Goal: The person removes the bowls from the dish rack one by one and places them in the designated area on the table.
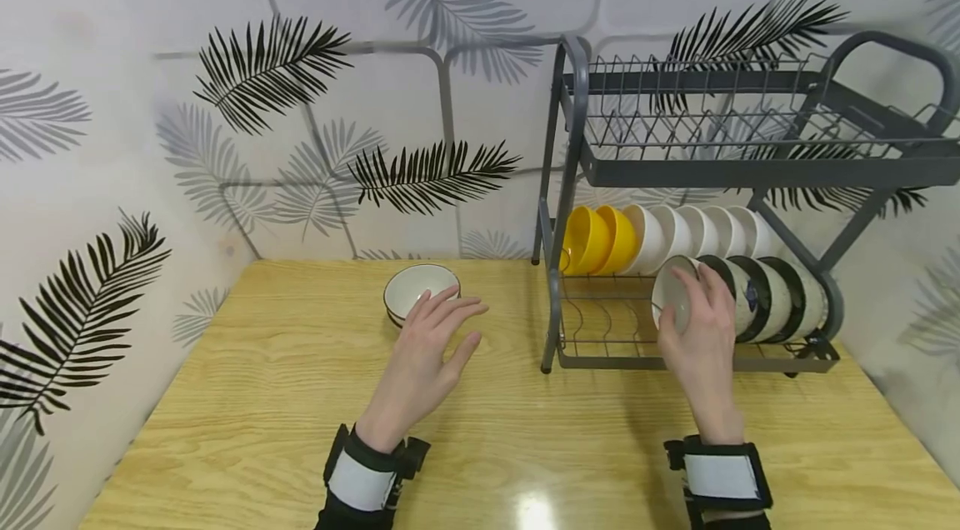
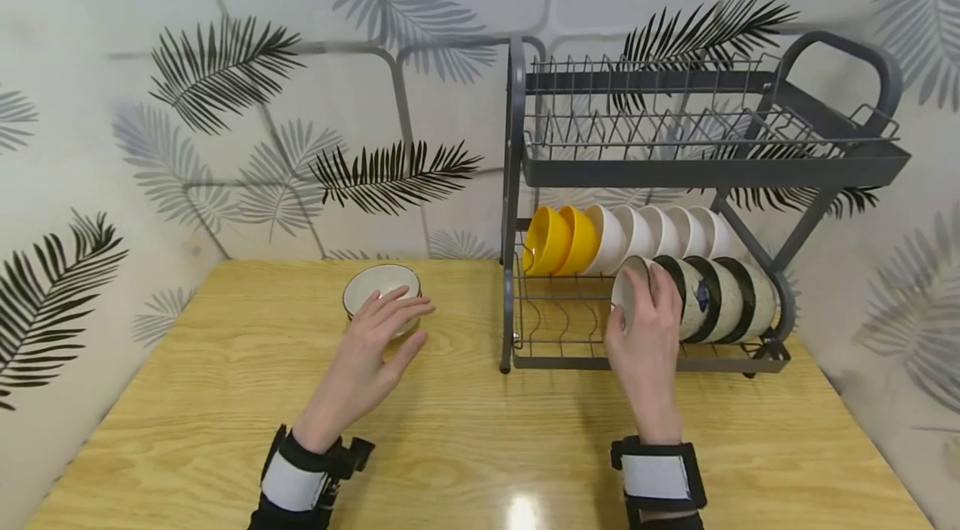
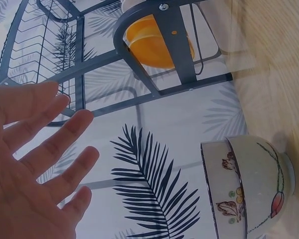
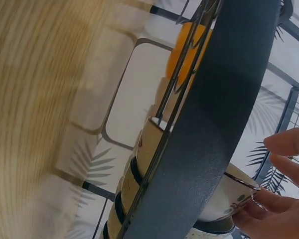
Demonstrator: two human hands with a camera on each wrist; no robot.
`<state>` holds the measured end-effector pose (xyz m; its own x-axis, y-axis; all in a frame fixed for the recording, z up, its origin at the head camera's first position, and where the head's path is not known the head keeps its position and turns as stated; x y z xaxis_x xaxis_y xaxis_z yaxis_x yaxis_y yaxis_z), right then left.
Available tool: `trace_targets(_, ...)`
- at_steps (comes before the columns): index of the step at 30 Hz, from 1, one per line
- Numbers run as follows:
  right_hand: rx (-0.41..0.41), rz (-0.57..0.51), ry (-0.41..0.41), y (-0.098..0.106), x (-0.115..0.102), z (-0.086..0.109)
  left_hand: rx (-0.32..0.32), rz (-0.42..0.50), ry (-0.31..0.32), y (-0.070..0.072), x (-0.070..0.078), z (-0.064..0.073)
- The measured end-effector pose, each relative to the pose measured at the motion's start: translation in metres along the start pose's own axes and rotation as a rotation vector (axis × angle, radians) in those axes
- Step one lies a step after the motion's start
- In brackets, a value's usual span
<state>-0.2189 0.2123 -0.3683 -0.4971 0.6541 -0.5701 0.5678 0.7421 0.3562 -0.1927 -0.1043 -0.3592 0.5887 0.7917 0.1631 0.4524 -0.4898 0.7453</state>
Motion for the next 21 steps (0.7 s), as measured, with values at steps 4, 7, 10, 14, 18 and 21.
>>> trace_targets(4,-0.045,0.054,0.018,0.0,0.004,-0.005,-0.017,-0.003,0.005,0.001,0.001,0.0)
trace_targets(7,-0.089,0.103,0.023,-0.001,0.008,-0.008,-0.023,-0.003,0.0,0.001,0.002,-0.001)
trace_targets(10,-0.134,0.164,0.038,-0.002,0.013,-0.011,-0.019,-0.003,-0.009,0.001,0.002,-0.001)
trace_targets(14,-0.171,0.232,0.068,-0.006,0.02,-0.014,-0.013,-0.003,-0.008,0.001,0.003,-0.001)
trace_targets(18,-0.185,0.272,0.071,-0.009,0.023,-0.019,-0.013,-0.003,-0.004,0.002,0.004,-0.001)
trace_targets(21,-0.197,0.318,0.075,-0.012,0.026,-0.024,-0.008,0.0,-0.004,0.002,0.004,-0.001)
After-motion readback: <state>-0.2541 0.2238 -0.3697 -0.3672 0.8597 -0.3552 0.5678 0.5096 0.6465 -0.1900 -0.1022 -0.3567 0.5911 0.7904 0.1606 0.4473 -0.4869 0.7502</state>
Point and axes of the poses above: each hand's wrist, its own z-axis away from the middle knuckle, its own y-axis out of the back of the hand, x = y × z, the point moved 2 cm from there along -z, towards the middle knuckle, and after that the axes turned 13 degrees about -z, right-handed, at the moved point
